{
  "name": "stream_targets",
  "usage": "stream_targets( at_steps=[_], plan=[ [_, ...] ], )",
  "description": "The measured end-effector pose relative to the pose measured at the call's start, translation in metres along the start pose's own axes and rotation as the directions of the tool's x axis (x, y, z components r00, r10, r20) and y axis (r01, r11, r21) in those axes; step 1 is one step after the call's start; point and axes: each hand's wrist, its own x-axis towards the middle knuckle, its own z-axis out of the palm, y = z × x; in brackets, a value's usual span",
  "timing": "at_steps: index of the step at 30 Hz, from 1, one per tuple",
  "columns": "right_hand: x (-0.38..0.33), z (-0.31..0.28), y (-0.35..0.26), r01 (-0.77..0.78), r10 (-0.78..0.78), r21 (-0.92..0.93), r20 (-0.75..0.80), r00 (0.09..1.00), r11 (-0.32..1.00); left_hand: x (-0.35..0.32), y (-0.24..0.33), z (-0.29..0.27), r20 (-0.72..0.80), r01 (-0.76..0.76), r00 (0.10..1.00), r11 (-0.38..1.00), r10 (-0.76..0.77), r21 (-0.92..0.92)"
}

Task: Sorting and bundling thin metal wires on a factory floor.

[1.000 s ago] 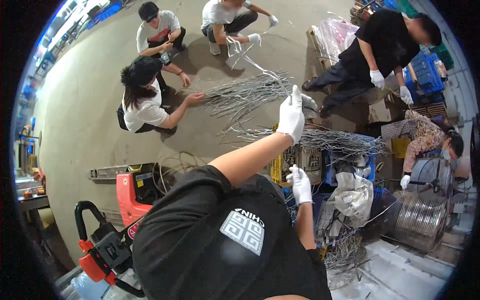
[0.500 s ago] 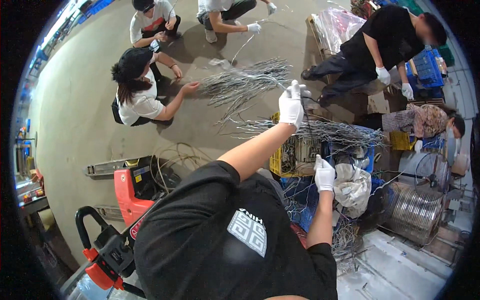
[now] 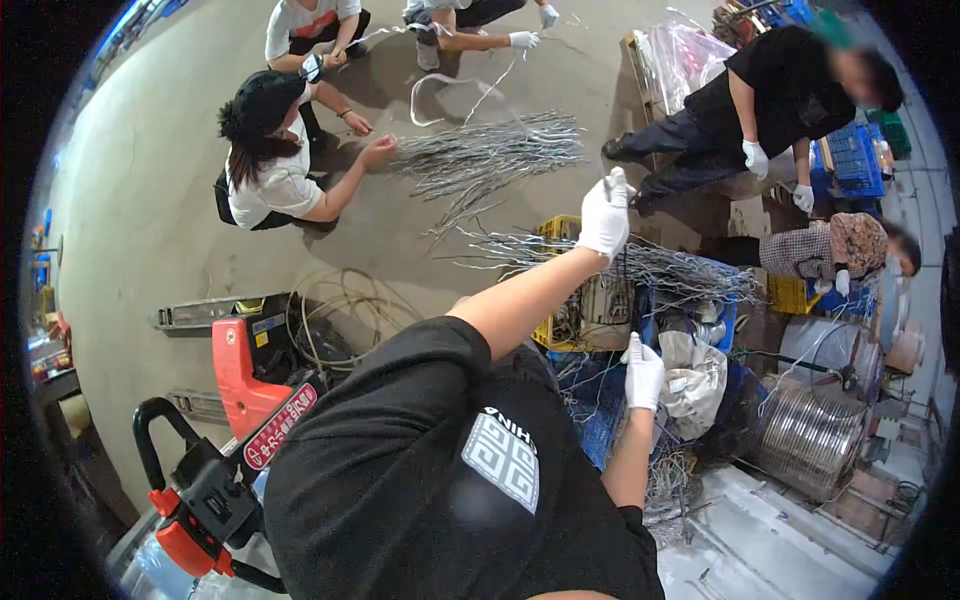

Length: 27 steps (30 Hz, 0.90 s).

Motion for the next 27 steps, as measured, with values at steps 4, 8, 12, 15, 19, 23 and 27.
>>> stream_targets(
  at_steps=[4,8,12,15,19,23,27],
  plan=[
    [0.013,-0.018,0.018,-0.001,0.003,0.021,-0.062,0.998,1.000,-0.005,0.002,0.008,0.073,-0.124,0.991,0.972,0.112,0.198],
    [0.014,-0.012,0.041,-0.036,0.037,0.023,-0.051,0.998,0.999,-0.031,0.018,0.019,0.145,0.129,0.982,0.990,-0.121,-0.051],
    [0.018,-0.025,0.054,-0.054,0.053,-0.008,-0.088,0.995,0.999,-0.038,0.002,0.022,0.138,0.059,0.989,0.998,-0.055,-0.022],
    [0.020,-0.032,0.065,-0.086,0.082,-0.023,-0.135,0.987,0.996,-0.046,-0.008,0.020,0.132,-0.085,0.989,0.991,0.071,0.106],
    [0.027,-0.032,0.078,-0.045,0.040,-0.046,-0.100,0.994,0.998,-0.070,0.016,0.012,0.289,0.417,0.881,0.903,-0.374,-0.102],
    [0.030,-0.025,0.096,-0.024,0.000,-0.148,-0.162,0.987,0.989,-0.077,0.000,0.003,0.299,0.433,0.861,0.902,-0.412,-0.001],
    [0.022,-0.019,0.106,0.014,-0.030,-0.110,-0.150,0.988,0.994,-0.086,0.001,-0.011,0.333,0.485,0.819,0.874,-0.468,0.036]
  ],
)
